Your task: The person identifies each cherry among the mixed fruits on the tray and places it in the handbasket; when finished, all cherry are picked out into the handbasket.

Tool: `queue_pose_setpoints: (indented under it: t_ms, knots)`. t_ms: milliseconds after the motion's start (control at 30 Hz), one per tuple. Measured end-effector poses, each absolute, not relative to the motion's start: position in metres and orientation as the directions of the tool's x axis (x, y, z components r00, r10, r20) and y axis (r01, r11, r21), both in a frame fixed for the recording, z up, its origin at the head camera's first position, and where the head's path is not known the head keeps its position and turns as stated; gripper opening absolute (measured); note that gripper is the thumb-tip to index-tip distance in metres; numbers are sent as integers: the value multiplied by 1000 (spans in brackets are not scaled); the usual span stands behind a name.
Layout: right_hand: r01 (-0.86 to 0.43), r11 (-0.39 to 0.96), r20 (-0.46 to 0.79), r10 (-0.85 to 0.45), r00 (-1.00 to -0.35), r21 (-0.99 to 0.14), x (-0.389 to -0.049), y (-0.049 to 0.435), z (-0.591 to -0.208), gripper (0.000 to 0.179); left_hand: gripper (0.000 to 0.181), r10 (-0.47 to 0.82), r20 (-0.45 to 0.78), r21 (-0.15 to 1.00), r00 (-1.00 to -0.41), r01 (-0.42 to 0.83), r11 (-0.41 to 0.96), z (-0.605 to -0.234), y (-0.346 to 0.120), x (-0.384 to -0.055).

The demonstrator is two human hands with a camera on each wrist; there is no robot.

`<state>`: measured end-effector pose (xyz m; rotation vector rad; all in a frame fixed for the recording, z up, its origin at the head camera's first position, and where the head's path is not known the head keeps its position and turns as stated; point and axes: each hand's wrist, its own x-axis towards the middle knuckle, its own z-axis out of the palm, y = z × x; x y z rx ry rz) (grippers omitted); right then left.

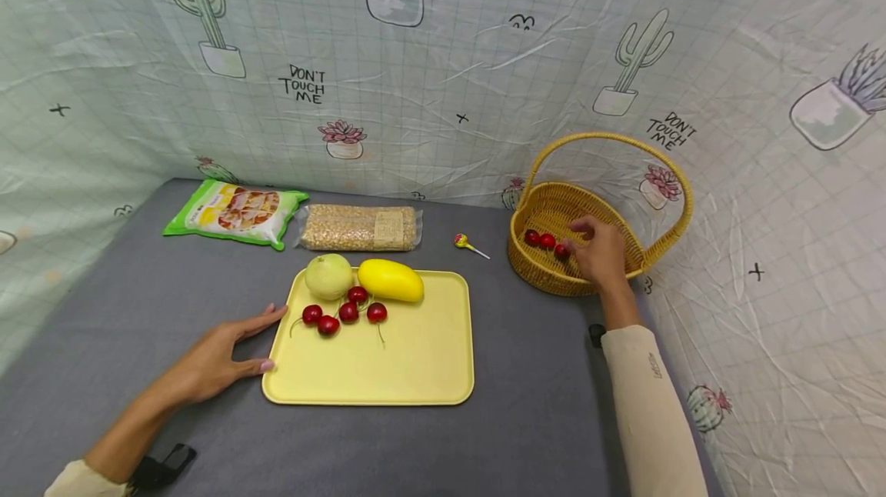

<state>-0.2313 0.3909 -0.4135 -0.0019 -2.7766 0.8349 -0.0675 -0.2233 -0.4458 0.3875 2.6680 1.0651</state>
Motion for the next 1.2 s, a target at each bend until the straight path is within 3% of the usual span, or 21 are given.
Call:
queue_pose_setpoints:
  t_ms: [167, 567, 1200]
  knots:
    - [-145, 820, 375, 90, -923, -553, -231, 385, -414, 28, 84, 328, -120, 696, -937, 157, 701, -445, -223, -66]
    - [-287, 782, 572, 106, -814, -554, -216, 346, -392, 31, 84, 332, -124, 695, -935, 157, 701, -445, -222, -68]
    - [-570, 695, 672, -168, -721, -438, -183, 275, -373, 33, 84, 335, -113, 688, -935, 170, 705, -446, -223, -68]
